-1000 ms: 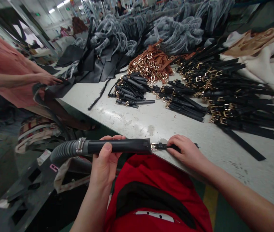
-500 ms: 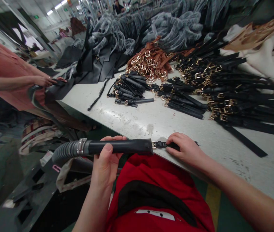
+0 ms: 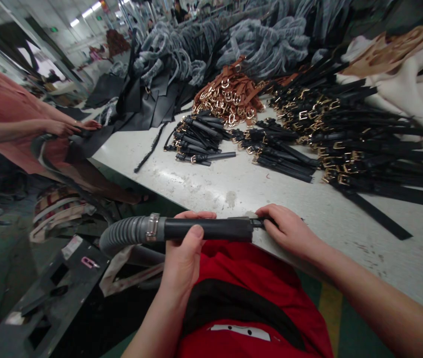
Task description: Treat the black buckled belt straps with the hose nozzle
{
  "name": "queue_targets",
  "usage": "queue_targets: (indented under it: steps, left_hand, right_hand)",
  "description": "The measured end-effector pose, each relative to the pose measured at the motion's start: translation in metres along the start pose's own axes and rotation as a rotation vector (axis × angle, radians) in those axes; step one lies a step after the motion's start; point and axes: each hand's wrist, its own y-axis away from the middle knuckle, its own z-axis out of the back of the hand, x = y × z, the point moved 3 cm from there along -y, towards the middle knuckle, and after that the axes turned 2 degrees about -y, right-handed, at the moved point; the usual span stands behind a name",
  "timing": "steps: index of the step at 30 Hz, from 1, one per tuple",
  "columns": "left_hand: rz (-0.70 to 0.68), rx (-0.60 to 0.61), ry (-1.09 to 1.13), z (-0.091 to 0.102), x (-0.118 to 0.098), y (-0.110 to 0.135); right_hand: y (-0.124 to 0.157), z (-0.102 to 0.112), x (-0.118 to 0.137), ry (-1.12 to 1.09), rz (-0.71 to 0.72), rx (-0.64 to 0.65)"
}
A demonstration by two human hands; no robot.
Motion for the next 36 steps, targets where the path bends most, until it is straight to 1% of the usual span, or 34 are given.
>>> queue_targets:
  steps: [2,4,9,13,14,16,18,21,24,26,29,31,33,36]
  left_hand:
    - [-0.018,0.027,-0.068,-0.013,0.008,0.000]
    - [-0.023,0.050,-0.129,-0.022,0.012,-0.001]
    - [-0.026,0.039,-0.168,-0.028,0.011,-0.003]
    - [0.016,0.023,-0.115,-0.032,0.013,-0.014]
    - [0.035,0.003,-0.081,-0.030,0.012,-0.017]
    - [0.049,-0.065,-0.007,-0.018,0.004,-0.025]
    - [-0.005,-0.143,0.037,0.001,-0.010,-0.028]
    - [-0.051,-0.234,0.048,0.031,-0.028,-0.025]
    - [-0.046,-0.275,0.041,0.052,-0.031,-0.017]
    - [-0.026,-0.278,0.045,0.058,-0.028,-0.014]
    - [0.018,-0.286,0.078,0.061,-0.025,-0.013]
    - [0.031,-0.298,0.115,0.062,-0.028,-0.013]
    - [0.026,-0.313,0.138,0.064,-0.033,-0.013]
    - [0.020,-0.322,0.139,0.069,-0.038,-0.013]
  right_hand:
    - [0.000,-0.001,-0.002,0.006,-0.051,-0.030]
    - [0.001,-0.002,-0.003,-0.003,-0.073,-0.052]
    - [0.000,-0.003,-0.004,-0.037,-0.059,-0.046]
    - [-0.001,-0.003,-0.003,-0.013,-0.079,-0.053]
    - [-0.001,-0.003,-0.002,-0.012,-0.080,-0.057]
    - [0.000,-0.002,-0.001,-0.023,-0.069,-0.063]
    - [0.002,0.000,0.000,-0.026,-0.050,-0.077]
    - [0.006,0.006,-0.001,0.051,-0.013,-0.078]
    - [0.005,0.012,-0.004,0.169,-0.036,-0.008]
    - [0.001,0.014,-0.005,0.195,-0.082,0.072]
    - [-0.004,0.016,-0.003,0.171,-0.155,0.200]
    - [-0.007,0.018,-0.004,0.136,-0.185,0.236]
    - [-0.012,0.025,-0.009,0.103,-0.193,0.206]
    - [-0.028,0.043,-0.025,0.153,-0.234,0.093]
